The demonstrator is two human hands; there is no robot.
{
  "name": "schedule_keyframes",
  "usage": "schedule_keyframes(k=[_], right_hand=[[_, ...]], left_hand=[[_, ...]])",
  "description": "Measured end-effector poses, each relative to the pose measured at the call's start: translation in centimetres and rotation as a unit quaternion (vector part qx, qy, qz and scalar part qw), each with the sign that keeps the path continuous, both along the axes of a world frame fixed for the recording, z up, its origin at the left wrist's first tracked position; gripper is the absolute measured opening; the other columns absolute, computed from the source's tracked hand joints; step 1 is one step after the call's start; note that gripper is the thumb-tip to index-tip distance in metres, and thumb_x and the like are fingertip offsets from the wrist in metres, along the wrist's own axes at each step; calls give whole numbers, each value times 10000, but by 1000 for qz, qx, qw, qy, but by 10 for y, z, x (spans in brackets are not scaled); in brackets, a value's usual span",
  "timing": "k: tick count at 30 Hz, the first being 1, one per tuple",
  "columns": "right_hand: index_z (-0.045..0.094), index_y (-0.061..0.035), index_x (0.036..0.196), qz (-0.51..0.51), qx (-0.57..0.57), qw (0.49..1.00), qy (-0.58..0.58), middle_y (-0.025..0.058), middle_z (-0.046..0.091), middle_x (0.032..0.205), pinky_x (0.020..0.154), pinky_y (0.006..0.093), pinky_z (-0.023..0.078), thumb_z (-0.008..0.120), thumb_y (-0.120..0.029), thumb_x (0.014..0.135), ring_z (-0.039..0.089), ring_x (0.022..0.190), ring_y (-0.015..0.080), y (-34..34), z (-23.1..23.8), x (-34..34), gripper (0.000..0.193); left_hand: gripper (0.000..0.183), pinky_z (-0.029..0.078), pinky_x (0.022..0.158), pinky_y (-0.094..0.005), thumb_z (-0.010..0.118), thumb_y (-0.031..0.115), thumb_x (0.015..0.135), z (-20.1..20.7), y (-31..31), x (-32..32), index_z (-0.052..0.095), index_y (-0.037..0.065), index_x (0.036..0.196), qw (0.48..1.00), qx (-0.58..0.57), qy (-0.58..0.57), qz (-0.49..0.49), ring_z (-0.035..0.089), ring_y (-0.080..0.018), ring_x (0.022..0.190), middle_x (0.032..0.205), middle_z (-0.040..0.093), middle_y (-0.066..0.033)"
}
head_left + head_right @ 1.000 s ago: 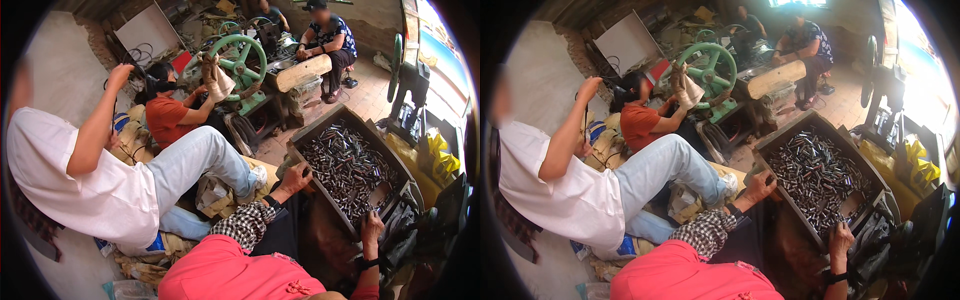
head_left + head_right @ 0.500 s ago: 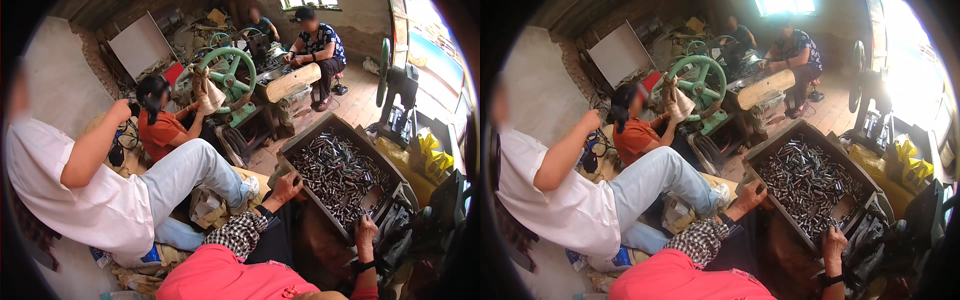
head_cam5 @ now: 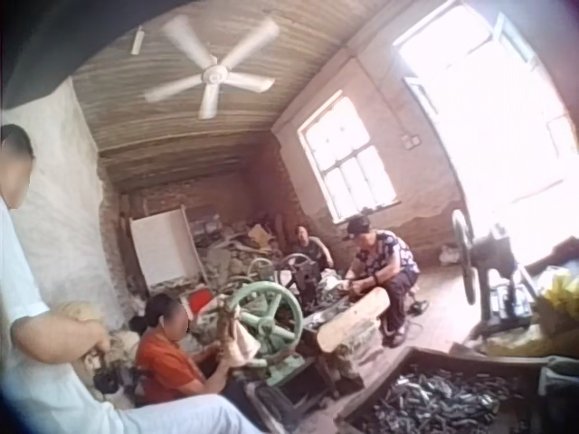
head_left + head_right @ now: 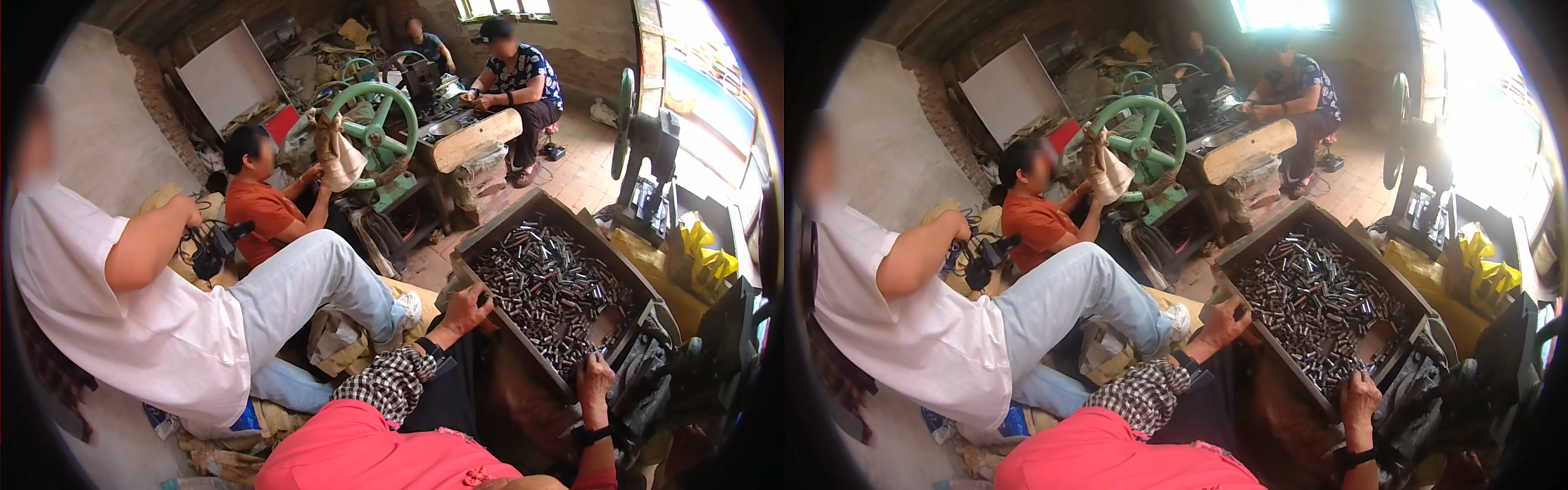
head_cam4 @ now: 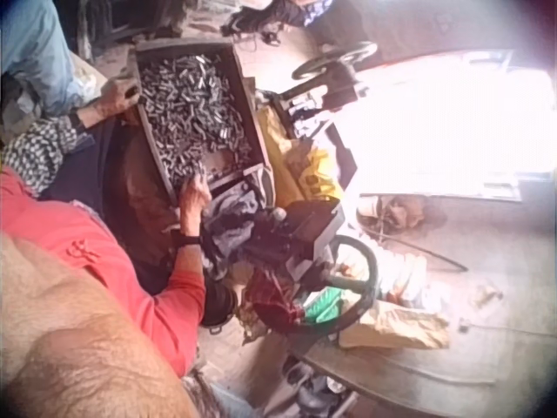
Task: Inspecting and sorting small metal industrial components from a tray.
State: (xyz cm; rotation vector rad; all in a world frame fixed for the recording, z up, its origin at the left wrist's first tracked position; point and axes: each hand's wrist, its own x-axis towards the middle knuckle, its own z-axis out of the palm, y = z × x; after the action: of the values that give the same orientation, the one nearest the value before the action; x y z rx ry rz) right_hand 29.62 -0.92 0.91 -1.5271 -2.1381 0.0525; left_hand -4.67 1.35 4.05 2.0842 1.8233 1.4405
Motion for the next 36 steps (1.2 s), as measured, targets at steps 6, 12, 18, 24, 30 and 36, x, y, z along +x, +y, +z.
schedule_keyframes(k=[6, 12, 18, 24, 30, 36], right_hand=[[508, -28, 761, 0, -9, 1000, 5, 149, 561, 780, 617, 430, 447, 661, -165, 701, 576, 738, 343, -1, 2, 0, 214], [529, -25, 764, -6, -10, 1000, -7, 138, 572, 782, 631, 413, 462, 673, -157, 681, 586, 736, 321, -1, 3, 0, 212], [531, -26, 763, -3, -2, 1000, 1, 138, 571, 778, 631, 413, 461, 674, -163, 685, 585, 737, 320, -1, 5, -1, 213], [524, -25, 763, 4, -6, 1000, -1, 142, 567, 779, 631, 414, 457, 662, -152, 698, 583, 734, 322, -1, 6, -2, 198], [520, -30, 767, 6, -6, 1000, -10, 142, 562, 772, 630, 414, 453, 656, -154, 706, 581, 735, 323, -1, 8, -2, 194], [512, -47, 739, -3, -3, 1000, -13, 136, 561, 756, 602, 413, 451, 638, -155, 705, 580, 715, 323, 0, 5, -1, 169]], left_hand=[[153, 482, 592, -406, 608, 158, 748, -2, 0, 1, 532, 43, 813, 1000, -10, -8, 10, 597, -361, 693, 735, 602, -173], [149, 482, 601, -405, 606, 156, 749, 1, 0, 1, 531, 43, 810, 1000, -24, -6, 10, 597, -361, 699, 743, 604, -168], [165, 481, 612, -405, 615, 170, 742, 0, 1, 1, 532, 42, 804, 1000, -23, 1, 15, 597, -361, 707, 748, 606, -169], [169, 482, 609, -403, 612, 169, 740, 0, 1, 0, 530, 39, 812, 999, -29, -29, -3, 601, -358, 701, 749, 609, -170], [161, 482, 605, -409, 607, 153, 736, 1, 2, 2, 525, 40, 816, 1000, -19, -14, 4, 601, -359, 694, 746, 607, -170], [161, 481, 599, -407, 613, 176, 742, 0, 4, 1, 536, 44, 792, 1000, -20, -4, 14, 603, -357, 693, 731, 602, -172]])
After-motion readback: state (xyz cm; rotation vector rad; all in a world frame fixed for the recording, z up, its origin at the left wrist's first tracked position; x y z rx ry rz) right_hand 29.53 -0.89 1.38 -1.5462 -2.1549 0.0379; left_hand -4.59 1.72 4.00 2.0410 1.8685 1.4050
